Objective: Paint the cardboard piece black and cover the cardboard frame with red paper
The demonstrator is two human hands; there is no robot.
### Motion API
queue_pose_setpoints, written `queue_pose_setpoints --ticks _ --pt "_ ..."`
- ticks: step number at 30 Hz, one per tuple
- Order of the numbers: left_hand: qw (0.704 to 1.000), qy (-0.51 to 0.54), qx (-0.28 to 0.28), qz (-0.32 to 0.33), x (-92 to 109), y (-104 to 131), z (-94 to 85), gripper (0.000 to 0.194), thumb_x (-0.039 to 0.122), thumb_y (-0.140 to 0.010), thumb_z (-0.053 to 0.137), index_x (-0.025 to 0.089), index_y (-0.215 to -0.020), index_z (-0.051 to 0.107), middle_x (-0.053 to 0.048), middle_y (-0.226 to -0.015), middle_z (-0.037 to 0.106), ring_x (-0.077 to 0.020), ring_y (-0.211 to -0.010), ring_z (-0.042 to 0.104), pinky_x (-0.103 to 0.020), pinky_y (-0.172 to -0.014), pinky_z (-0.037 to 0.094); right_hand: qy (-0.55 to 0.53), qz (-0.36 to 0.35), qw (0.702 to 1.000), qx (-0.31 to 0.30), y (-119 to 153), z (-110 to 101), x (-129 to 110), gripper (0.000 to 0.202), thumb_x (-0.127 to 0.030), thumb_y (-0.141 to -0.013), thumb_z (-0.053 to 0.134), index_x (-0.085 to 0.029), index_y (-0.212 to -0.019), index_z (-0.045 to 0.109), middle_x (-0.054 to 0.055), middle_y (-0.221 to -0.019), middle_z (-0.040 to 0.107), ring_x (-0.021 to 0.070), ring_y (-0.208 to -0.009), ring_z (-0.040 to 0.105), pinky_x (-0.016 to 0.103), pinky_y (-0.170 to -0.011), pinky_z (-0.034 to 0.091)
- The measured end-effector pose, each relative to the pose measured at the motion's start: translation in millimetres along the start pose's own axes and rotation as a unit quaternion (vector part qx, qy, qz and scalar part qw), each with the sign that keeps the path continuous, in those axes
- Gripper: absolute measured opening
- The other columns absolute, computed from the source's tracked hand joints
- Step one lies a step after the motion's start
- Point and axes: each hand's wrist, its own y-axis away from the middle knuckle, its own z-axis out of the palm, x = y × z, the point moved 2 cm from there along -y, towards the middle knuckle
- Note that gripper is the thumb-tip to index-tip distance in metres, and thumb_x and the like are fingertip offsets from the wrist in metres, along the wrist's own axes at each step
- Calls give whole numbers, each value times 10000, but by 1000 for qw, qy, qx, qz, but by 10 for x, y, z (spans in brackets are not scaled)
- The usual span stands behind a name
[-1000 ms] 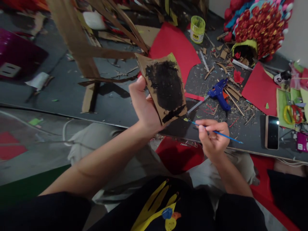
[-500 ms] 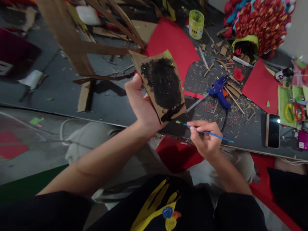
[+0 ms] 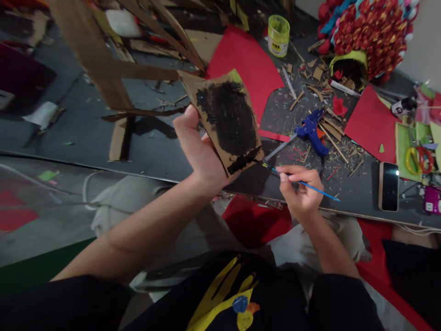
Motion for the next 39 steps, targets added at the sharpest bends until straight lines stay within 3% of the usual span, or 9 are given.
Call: queue_pose_setpoints --ticks 6,12,17,23,28,34,39 --pt "1000 -19 -1 -20 -4 3 -10 676 604 -903 175 106 -899 634 -84 -797 642 -151 -700 614 -251 -604 483 -30 17 998 -49 34 5 -7 183 -151 -854 651 -247 -896 501 -21 -886 748 134 -790 735 268 -642 623" --pt "1000 -20 1 -16 16 -2 -9 596 574 -899 231 125 -940 621 -62 -819 643 -140 -688 621 -250 -616 503 -10 -15 1000 -4 -23 -59 10 181 -132 -849 653 -242 -885 514 -25 -849 743 130 -770 733 258 -631 608" --pt "999 -21 15 -33 25 8 -6 647 587 -916 187 122 -966 635 -70 -867 658 -154 -744 632 -267 -666 520 -17 -16 998 -54 -32 -60 50 187 -152 -847 669 -242 -890 510 -18 -878 756 147 -775 741 288 -637 616" --pt "999 -4 0 -40 38 2 13 630 598 -902 240 134 -906 666 -90 -834 684 -158 -706 620 -257 -625 510 5 -43 999 5 -118 -148 105 178 -144 -851 662 -242 -873 516 -25 -846 745 140 -761 736 268 -615 604" --pt "998 -40 -31 -46 19 -1 4 691 635 -903 209 129 -942 677 -123 -856 693 -248 -893 658 -305 -696 527 20 -39 998 -53 -118 -152 103 183 -168 -836 678 -242 -865 514 -17 -850 756 148 -737 738 279 -593 606" --pt "996 -23 -62 -55 16 7 3 670 641 -899 233 138 -970 670 -137 -893 707 -291 -1020 642 -348 -770 540 64 -92 994 19 -199 -308 72 192 -152 -828 692 -236 -851 520 -25 -828 743 159 -749 742 297 -607 609" --pt "994 -48 -26 -98 2 11 -4 696 628 -902 205 112 -981 666 -130 -803 684 -273 -868 672 -350 -686 533 22 -56 996 -59 -154 -246 47 183 -163 -828 695 -237 -856 530 -15 -849 756 148 -725 738 273 -584 607"
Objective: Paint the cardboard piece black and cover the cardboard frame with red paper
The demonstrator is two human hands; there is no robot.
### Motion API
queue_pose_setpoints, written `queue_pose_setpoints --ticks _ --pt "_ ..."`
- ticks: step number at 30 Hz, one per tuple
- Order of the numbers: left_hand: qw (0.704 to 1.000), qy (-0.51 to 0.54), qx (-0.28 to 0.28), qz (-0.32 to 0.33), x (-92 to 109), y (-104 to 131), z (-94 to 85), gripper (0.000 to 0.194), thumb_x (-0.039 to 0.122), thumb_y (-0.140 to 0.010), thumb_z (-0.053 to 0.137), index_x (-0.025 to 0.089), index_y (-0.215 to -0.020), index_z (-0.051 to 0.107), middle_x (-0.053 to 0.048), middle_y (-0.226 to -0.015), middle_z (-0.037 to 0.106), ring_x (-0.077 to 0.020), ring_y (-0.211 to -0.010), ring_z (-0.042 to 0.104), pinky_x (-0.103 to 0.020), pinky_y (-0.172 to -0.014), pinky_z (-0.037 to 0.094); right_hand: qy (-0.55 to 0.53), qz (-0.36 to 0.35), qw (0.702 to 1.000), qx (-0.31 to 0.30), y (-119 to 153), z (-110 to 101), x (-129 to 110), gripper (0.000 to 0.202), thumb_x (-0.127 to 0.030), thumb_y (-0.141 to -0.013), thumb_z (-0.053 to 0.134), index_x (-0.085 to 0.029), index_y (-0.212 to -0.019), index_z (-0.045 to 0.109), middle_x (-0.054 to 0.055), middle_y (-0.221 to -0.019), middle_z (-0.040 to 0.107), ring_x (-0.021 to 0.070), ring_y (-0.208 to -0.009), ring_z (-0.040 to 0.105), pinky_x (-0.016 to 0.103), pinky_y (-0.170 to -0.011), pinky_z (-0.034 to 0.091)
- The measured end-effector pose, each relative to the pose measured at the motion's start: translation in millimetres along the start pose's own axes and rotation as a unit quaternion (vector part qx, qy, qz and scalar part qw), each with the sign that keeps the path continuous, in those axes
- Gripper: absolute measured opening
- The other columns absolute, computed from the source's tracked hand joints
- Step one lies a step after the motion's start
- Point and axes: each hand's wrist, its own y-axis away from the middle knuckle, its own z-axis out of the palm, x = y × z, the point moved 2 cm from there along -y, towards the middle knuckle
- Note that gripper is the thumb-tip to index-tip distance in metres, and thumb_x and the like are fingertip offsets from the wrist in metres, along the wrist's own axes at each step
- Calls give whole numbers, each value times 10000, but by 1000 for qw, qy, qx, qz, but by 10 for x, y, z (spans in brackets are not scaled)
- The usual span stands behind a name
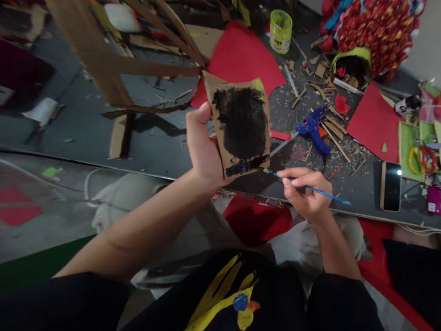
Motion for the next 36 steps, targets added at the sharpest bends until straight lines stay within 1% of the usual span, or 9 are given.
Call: queue_pose_setpoints --ticks 2,6,11,17,23,28,32,34,36 --pt "1000 -5 1 -6 -9 -6 -9 725 659 -892 189 118 -935 669 -120 -760 667 -253 -767 666 -351 -654 520 14 4 1000 10 0 4 27 178 -152 -831 681 -237 -851 526 -17 -848 755 154 -748 742 281 -594 612" --pt "999 10 -30 -14 -36 -9 -12 716 669 -880 200 131 -848 671 -117 -747 666 -203 -643 620 -336 -618 493 22 -5 999 45 11 -3 -16 191 -150 -832 682 -246 -852 517 -31 -841 746 149 -739 739 284 -597 612" --pt "1000 11 -25 8 -32 2 6 658 643 -878 259 134 -949 671 -124 -749 683 -267 -784 660 -337 -619 498 -19 17 1000 -11 44 93 -33 186 -155 -842 672 -253 -888 521 -21 -877 755 144 -749 737 276 -594 613" --pt "1000 11 10 -3 1 6 18 688 609 -879 209 111 -942 679 -129 -812 704 -213 -733 657 -319 -646 523 17 0 997 71 -13 34 10 179 -146 -849 662 -244 -862 512 -37 -818 732 135 -740 732 265 -600 603" --pt "1000 3 7 7 -12 19 15 681 617 -888 208 131 -969 678 -119 -843 687 -232 -790 670 -329 -663 531 -16 29 999 17 36 130 -17 167 -184 -867 653 -248 -879 499 -24 -848 742 144 -763 735 286 -623 615" --pt "1000 -22 4 -2 -19 22 16 640 632 -870 218 179 -902 668 -87 -808 666 -247 -815 675 -346 -657 532 12 19 998 67 12 64 -22 163 -172 -876 643 -257 -892 504 -22 -856 734 154 -782 736 302 -624 622" --pt "1000 -5 1 3 -32 24 20 680 643 -878 238 134 -970 679 -123 -841 688 -268 -867 665 -351 -692 530 -4 33 999 37 33 89 -75 163 -187 -876 648 -273 -911 515 -28 -853 741 147 -761 734 293 -594 627" --pt "1000 5 5 4 -34 20 18 705 639 -887 224 109 -968 682 -137 -835 692 -245 -807 661 -330 -668 520 3 31 999 31 27 102 -46 161 -178 -867 654 -255 -894 515 -27 -855 747 143 -769 738 281 -610 631" --pt "1000 13 4 11 -27 16 21 708 636 -894 217 107 -945 685 -124 -796 688 -204 -705 642 -305 -622 503 18 23 998 62 4 85 -6 163 -160 -856 660 -237 -873 519 -25 -850 748 140 -778 742 265 -617 631"
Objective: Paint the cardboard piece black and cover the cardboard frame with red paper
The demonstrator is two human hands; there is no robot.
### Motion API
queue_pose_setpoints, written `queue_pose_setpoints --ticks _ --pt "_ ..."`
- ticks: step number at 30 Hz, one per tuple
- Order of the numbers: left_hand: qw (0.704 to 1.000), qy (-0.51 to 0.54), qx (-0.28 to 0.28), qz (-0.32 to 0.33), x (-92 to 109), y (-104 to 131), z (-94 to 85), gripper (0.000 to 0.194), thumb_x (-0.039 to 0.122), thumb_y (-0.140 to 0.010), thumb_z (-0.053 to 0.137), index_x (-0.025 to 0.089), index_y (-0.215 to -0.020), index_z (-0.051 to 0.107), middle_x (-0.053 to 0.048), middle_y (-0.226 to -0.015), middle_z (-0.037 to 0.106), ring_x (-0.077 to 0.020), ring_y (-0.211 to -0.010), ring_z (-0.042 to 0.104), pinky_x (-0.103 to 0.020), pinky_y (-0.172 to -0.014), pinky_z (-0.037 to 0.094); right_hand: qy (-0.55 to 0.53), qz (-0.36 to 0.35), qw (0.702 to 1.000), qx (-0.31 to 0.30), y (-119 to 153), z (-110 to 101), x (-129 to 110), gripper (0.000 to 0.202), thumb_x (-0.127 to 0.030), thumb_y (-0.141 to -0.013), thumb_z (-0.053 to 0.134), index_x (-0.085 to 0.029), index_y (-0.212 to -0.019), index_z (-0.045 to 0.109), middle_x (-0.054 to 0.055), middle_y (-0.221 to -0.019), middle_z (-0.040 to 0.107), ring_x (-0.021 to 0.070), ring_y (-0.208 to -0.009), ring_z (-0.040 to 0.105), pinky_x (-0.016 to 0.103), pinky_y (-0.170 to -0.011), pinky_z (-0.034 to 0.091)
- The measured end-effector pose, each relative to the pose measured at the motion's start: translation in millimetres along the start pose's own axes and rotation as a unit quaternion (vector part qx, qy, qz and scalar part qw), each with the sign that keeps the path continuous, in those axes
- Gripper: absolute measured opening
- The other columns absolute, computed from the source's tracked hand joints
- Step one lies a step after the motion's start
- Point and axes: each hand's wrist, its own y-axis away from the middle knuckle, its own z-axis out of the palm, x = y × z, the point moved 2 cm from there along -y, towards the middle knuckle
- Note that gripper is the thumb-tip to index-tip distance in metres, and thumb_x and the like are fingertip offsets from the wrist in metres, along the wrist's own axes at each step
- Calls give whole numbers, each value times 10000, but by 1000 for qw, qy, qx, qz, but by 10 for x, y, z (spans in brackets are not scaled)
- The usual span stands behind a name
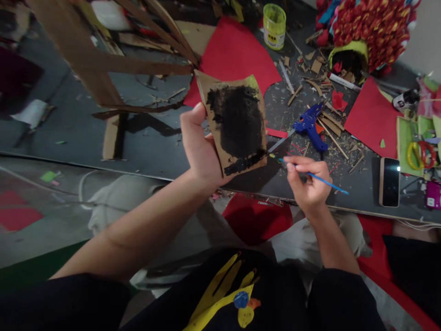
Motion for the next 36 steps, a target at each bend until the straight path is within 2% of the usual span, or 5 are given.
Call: queue_pose_setpoints --ticks 3,8,16,29,36 --pt "1000 -3 -4 -5 8 6 8 722 663 -884 216 118 -908 689 -110 -765 683 -179 -636 621 -292 -587 495 0 2 998 62 -24 -25 6 176 -162 -842 685 -241 -856 529 -35 -811 738 138 -734 741 249 -580 627" --pt "1000 -6 -5 -15 -12 18 -1 746 710 -863 245 119 -1001 680 -130 -852 700 -248 -815 672 -325 -675 529 -50 63 996 30 50 70 3 199 -254 -843 711 -258 -844 512 -45 -756 734 149 -665 739 257 -534 627" --pt "1000 19 -19 8 29 -11 -1 712 621 -906 193 101 -939 678 -94 -808 698 -169 -672 649 -272 -611 508 -17 42 996 83 -29 -2 70 212 -254 -832 721 -249 -819 509 -51 -730 727 150 -627 728 266 -522 597" --pt "998 36 -37 27 38 -18 0 649 577 -904 216 105 -1028 644 -71 -811 687 -176 -742 654 -271 -671 505 -21 32 996 76 -22 7 44 211 -209 -841 707 -243 -830 498 -56 -738 719 138 -626 724 249 -526 594" --pt "1000 21 5 -5 30 13 19 707 607 -909 176 92 -998 653 -97 -828 693 -193 -734 659 -298 -685 515 -13 29 999 20 47 66 44 223 -225 -833 722 -225 -838 499 -46 -753 729 150 -693 748 257 -591 626"
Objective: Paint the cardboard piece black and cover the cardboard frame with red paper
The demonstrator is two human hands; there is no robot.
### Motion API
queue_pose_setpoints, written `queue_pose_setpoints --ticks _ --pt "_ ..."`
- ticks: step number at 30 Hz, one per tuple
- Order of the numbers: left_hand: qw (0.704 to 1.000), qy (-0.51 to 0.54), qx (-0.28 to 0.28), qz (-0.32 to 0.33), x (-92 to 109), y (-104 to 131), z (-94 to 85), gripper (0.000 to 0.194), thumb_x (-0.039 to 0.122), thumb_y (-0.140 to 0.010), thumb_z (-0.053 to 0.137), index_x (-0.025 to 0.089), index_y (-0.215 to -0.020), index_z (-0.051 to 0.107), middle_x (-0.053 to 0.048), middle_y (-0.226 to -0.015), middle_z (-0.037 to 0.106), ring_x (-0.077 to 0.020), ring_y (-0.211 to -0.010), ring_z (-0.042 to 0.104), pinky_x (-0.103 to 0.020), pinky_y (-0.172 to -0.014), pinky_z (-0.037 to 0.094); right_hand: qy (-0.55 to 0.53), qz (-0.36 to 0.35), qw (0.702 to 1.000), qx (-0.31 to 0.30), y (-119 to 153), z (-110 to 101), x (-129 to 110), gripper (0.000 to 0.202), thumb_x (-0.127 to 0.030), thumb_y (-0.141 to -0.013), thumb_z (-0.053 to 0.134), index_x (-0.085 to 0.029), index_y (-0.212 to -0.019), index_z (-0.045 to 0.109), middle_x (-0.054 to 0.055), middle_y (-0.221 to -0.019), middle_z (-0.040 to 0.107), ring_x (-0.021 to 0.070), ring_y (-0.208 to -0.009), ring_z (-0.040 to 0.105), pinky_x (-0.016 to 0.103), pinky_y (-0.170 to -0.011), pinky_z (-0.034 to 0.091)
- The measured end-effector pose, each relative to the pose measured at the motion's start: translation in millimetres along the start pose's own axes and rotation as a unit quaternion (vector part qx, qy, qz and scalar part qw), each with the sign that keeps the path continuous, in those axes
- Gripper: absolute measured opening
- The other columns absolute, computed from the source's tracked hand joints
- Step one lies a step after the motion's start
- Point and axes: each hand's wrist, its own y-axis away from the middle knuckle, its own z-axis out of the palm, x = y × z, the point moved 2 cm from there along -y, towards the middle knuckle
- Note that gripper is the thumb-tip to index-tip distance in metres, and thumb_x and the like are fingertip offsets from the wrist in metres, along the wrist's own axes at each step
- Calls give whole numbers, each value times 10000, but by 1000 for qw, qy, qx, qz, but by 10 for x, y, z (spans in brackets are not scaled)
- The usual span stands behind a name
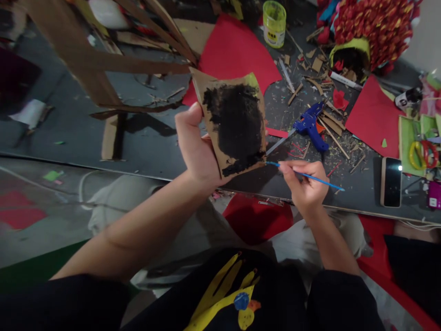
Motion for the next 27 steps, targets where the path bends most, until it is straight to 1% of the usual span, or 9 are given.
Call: queue_pose_setpoints --ticks 4,6,9,11,14,16,20,24,27 --pt "1000 9 -19 18 14 -11 9 583 526 -920 261 104 -1014 652 -85 -856 699 -184 -748 657 -274 -662 503 37 -35 998 36 -50 -37 -16 214 -225 -843 710 -228 -813 498 -53 -707 713 147 -647 740 247 -549 613" --pt "1000 -1 -15 2 10 -7 12 643 547 -921 211 88 -988 657 -98 -798 691 -188 -695 652 -276 -612 495 13 -34 999 36 -48 -41 -47 210 -212 -839 712 -230 -822 503 -60 -708 709 138 -630 736 233 -538 611" --pt "1000 -16 -4 -25 1 3 12 749 615 -904 139 81 -966 662 -109 -753 683 -193 -642 647 -287 -571 499 5 -26 1000 4 -23 -27 -49 213 -206 -830 720 -230 -843 509 -57 -743 721 141 -666 743 239 -566 618" --pt "1000 -14 -1 -21 2 6 7 684 581 -908 188 90 -967 660 -101 -781 694 -184 -657 658 -286 -598 519 29 -22 999 -4 -19 -26 -23 212 -221 -836 716 -232 -845 505 -52 -750 726 149 -687 747 261 -590 622" --pt "1000 -6 -7 -3 0 8 0 585 526 -903 255 104 -975 655 -83 -792 696 -175 -688 666 -280 -633 533 25 -12 999 23 -33 -41 -3 217 -254 -844 711 -241 -834 494 -53 -724 717 153 -665 741 270 -569 616" --pt "1000 -2 -20 2 -9 9 -1 603 552 -894 250 112 -989 650 -77 -759 681 -201 -725 676 -297 -636 535 0 -1 1000 31 -33 -42 -11 221 -262 -844 713 -250 -834 492 -55 -722 718 155 -638 736 268 -539 611" --pt "999 -12 -31 -1 -21 -2 -10 658 602 -882 213 115 -1010 638 -77 -716 650 -264 -799 682 -343 -647 532 21 -6 1000 -3 -16 -27 -20 215 -245 -842 714 -245 -851 499 -48 -763 736 159 -660 743 280 -564 623" --pt "1000 -21 -14 6 -5 -19 -24 688 601 -899 168 112 -1061 625 -81 -853 672 -227 -820 664 -326 -706 517 57 -29 998 12 -23 -41 -3 216 -272 -858 696 -239 -836 484 -48 -732 727 153 -667 742 271 -569 616" --pt "1000 -23 -15 1 -7 -14 -18 670 592 -905 186 112 -1049 631 -92 -880 681 -221 -815 655 -320 -711 507 36 -12 999 11 -21 -42 -3 217 -289 -862 692 -252 -834 480 -50 -731 725 155 -642 737 267 -540 610"
